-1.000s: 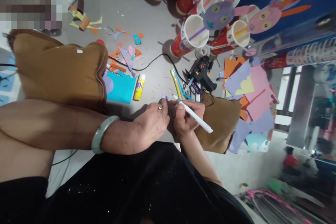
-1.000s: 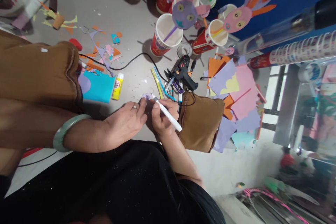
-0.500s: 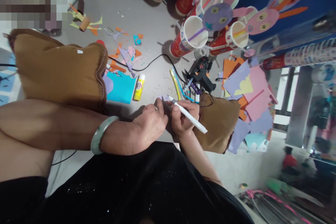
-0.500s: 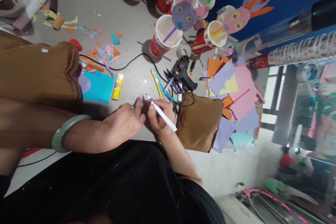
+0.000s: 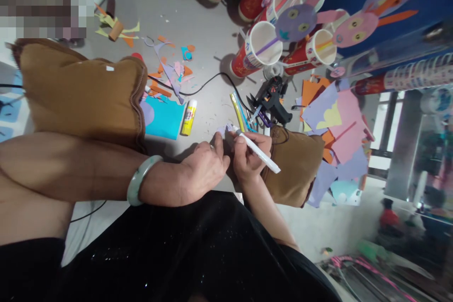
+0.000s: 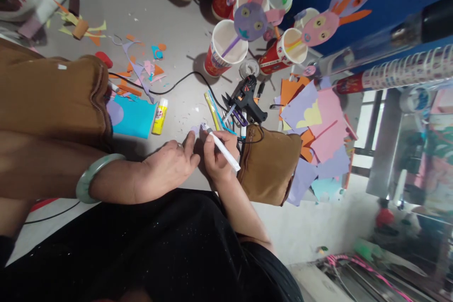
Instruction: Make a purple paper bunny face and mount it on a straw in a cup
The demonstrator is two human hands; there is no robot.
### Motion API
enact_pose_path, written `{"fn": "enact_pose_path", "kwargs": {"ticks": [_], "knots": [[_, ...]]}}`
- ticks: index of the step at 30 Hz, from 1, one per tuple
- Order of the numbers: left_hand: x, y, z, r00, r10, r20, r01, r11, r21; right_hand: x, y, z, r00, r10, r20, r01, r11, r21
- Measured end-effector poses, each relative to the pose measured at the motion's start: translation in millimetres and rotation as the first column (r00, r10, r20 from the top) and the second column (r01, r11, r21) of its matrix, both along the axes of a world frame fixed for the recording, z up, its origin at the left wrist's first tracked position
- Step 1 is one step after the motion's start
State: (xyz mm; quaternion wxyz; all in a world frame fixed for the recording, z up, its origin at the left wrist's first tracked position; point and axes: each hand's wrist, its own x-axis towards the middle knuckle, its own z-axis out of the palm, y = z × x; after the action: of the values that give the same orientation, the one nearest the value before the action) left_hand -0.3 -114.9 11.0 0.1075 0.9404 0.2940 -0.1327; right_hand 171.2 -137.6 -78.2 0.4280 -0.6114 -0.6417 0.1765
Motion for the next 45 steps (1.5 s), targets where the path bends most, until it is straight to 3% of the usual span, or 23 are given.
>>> {"fn": "enact_pose_path", "kwargs": {"ticks": [3,8,13,21,28,35,39,45], "knots": [[0,0,0.8,1.0,-0.013,-0.008,0.013,1.0,-0.002,-5,2,6,0.999,-0.009,-0.043,0.014,0.992,0.123],[-1,1,7.3,0.998,-0.037,-0.046,0.037,0.999,0.009,-8,4,10,0.997,0.054,-0.051,-0.045,0.986,0.16],[-2,1,11.1,0.999,-0.015,-0.034,0.016,0.999,0.027,-11,6,15,0.988,0.136,-0.078,-0.125,0.983,0.133],[0,4,15.3,0.994,-0.038,-0.1,0.037,0.999,-0.013,-12,5,17,0.994,0.1,0.037,-0.103,0.99,0.092],[0,0,7.5,0.999,0.009,-0.034,-0.009,1.0,0.017,-6,0,9,0.996,0.082,0.021,-0.083,0.995,0.058],[-2,6,16.8,0.992,-0.049,-0.119,0.04,0.996,-0.074,-11,3,13,0.988,0.075,-0.133,-0.055,0.988,0.147],[-3,8,18.4,0.991,-0.046,-0.124,0.034,0.995,-0.098,-13,6,17,0.984,0.114,-0.135,-0.091,0.982,0.167],[-2,11,21.6,0.992,0.007,-0.125,-0.017,0.996,-0.083,-10,3,13,0.993,0.11,-0.031,-0.108,0.992,0.061]]}}
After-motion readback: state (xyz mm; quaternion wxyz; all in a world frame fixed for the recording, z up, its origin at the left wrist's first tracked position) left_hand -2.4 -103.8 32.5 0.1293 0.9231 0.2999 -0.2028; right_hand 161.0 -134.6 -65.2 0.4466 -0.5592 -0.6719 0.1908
